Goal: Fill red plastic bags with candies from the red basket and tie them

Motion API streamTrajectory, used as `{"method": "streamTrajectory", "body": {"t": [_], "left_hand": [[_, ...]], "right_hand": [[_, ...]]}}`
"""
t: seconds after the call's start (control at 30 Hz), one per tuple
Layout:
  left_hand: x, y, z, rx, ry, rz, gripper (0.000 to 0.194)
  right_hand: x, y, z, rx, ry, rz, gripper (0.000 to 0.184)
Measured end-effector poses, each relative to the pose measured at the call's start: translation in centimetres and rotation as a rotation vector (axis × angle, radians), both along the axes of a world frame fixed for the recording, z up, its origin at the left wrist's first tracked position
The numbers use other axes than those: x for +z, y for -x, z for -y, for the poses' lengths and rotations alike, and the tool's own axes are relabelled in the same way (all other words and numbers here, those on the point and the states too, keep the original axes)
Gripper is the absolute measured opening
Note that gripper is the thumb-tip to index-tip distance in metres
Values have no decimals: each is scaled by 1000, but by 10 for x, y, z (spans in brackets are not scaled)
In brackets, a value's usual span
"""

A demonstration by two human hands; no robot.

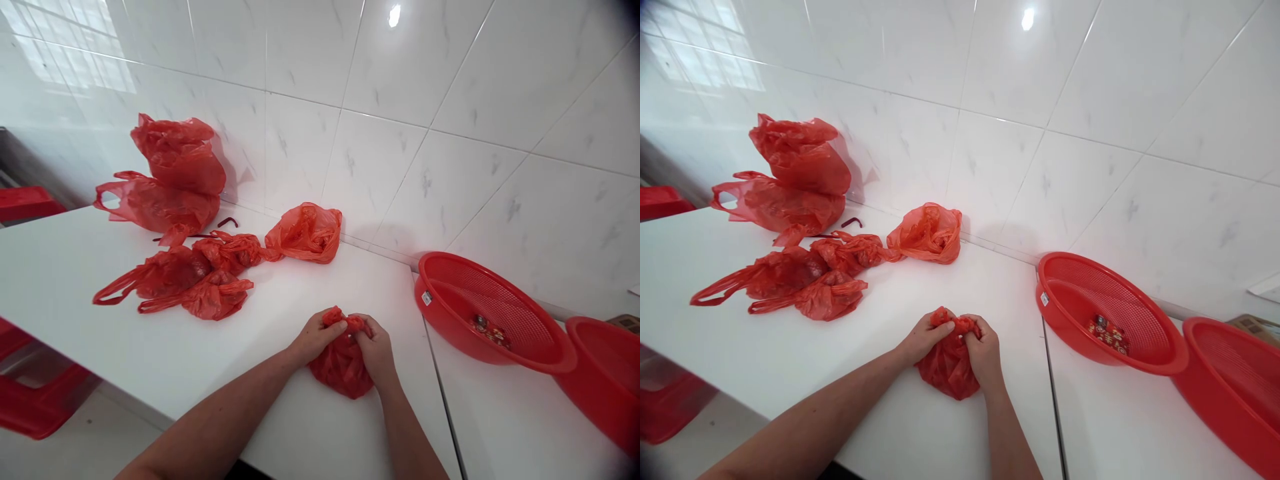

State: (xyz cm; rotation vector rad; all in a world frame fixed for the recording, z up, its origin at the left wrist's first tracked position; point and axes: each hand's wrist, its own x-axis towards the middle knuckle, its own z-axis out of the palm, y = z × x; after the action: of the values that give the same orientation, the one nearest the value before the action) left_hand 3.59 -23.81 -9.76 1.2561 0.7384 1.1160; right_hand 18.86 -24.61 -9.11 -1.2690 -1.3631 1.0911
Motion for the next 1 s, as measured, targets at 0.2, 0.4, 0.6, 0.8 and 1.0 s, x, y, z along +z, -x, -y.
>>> {"method": "streamTrajectory", "body": {"t": [0.2,0.4,0.6,0.8,1.0], "left_hand": [[1,1,-1,37,33,5,22],[-3,1,-2,30,19,-43,17],[-5,1,-3,24,18,-59,20],[-4,1,-3,39,5,-90,23],[-4,1,-4,36,9,-78,24]], "right_hand": [[0,-3,1,24,62,-224,26],[2,-2,3,-30,90,-332,27],[-2,-3,0,-59,103,-312,25],[-5,-5,-1,-35,116,-357,20],[-6,-5,-1,-54,103,-342,23]]}}
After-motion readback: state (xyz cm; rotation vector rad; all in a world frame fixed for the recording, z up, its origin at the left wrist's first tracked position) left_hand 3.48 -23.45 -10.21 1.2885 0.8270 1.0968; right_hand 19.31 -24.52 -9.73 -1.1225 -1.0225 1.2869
